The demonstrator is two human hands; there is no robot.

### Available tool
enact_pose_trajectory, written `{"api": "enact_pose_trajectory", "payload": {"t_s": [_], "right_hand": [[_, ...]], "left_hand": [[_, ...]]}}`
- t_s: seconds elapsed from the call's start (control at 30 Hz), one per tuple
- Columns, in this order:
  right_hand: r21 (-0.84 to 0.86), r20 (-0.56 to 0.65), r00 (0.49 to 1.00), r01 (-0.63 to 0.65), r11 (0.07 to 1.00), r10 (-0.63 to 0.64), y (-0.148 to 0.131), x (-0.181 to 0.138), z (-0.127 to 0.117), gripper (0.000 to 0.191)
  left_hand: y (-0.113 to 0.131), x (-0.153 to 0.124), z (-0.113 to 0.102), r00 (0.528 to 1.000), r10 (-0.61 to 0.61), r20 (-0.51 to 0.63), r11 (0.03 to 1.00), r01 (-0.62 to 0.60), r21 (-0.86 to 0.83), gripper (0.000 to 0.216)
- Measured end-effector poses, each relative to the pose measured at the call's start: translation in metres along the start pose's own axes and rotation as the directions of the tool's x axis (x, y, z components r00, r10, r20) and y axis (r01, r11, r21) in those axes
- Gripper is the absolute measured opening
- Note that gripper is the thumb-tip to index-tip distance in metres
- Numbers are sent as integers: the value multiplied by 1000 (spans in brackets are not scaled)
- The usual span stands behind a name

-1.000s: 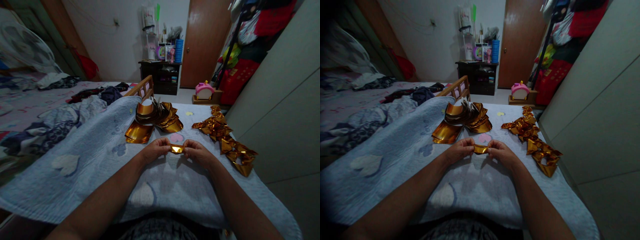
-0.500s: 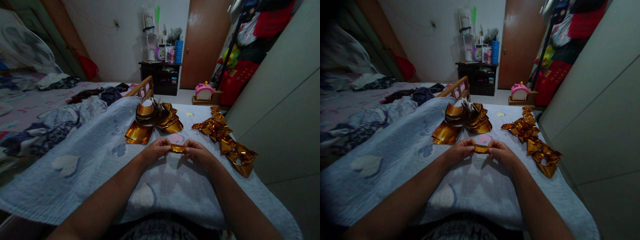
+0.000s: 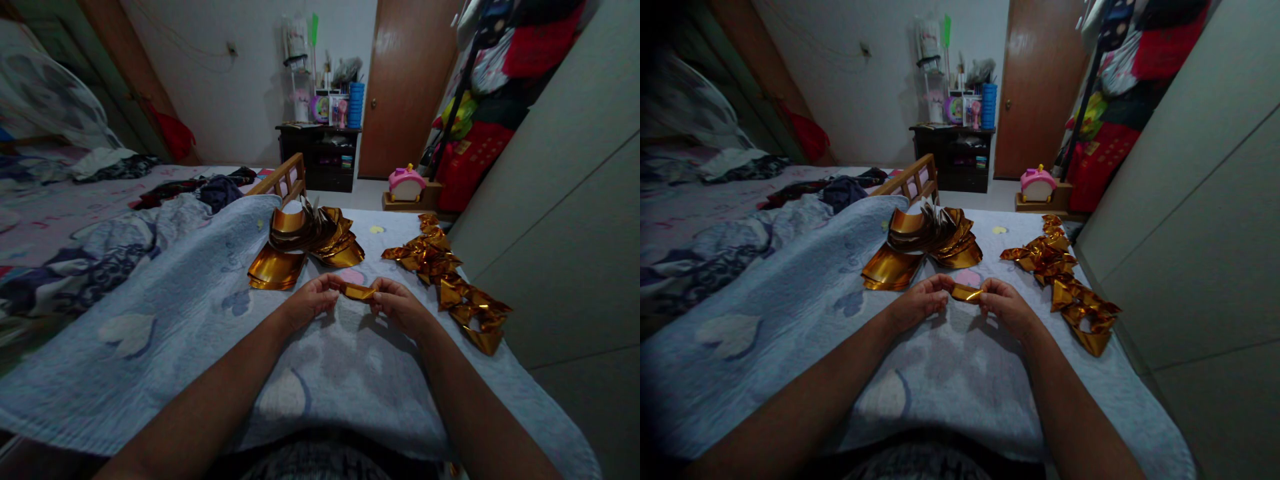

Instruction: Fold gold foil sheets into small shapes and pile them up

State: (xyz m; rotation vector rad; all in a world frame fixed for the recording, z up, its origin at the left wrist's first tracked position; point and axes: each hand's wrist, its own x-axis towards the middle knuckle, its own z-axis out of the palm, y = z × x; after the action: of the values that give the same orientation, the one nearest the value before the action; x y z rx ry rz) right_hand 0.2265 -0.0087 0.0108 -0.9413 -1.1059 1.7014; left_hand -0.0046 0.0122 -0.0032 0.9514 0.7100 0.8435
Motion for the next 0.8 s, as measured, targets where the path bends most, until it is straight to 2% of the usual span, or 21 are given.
{"api": "enact_pose_trajectory", "payload": {"t_s": [0.27, 0.37, 0.47, 0.53, 0.63, 0.73, 0.8], "right_hand": [[23, -41, 997, 65, 998, -64, 1, 1, -2, 19], [-12, -108, 987, 118, 993, -118, 1, 3, -4, 19], [-161, -233, 944, 201, 966, -235, 2, 6, -8, 17], [-311, -344, 875, 236, 921, -340, 3, 9, -13, 16], [-515, -518, 684, 230, 826, -513, 4, 12, -24, 16], [-669, -565, 502, 187, 720, -655, 3, 12, -35, 16], [-720, -572, 406, 168, 673, -713, 2, 12, -40, 18]], "left_hand": [[-1, 1, -3, 999, -20, -43, 1000, 20, 2, 46], [0, 0, -3, 999, -28, -46, 999, 29, 20, 46], [2, -1, -1, 998, -34, -48, 999, 36, 34, 45], [2, -1, -1, 998, -33, -45, 998, 36, 47, 43], [2, -1, -2, 999, -28, -36, 998, 30, 58, 42], [1, -1, -2, 999, -31, -42, 997, 34, 64, 40], [1, -1, -2, 998, -38, -45, 997, 41, 66, 40]]}}
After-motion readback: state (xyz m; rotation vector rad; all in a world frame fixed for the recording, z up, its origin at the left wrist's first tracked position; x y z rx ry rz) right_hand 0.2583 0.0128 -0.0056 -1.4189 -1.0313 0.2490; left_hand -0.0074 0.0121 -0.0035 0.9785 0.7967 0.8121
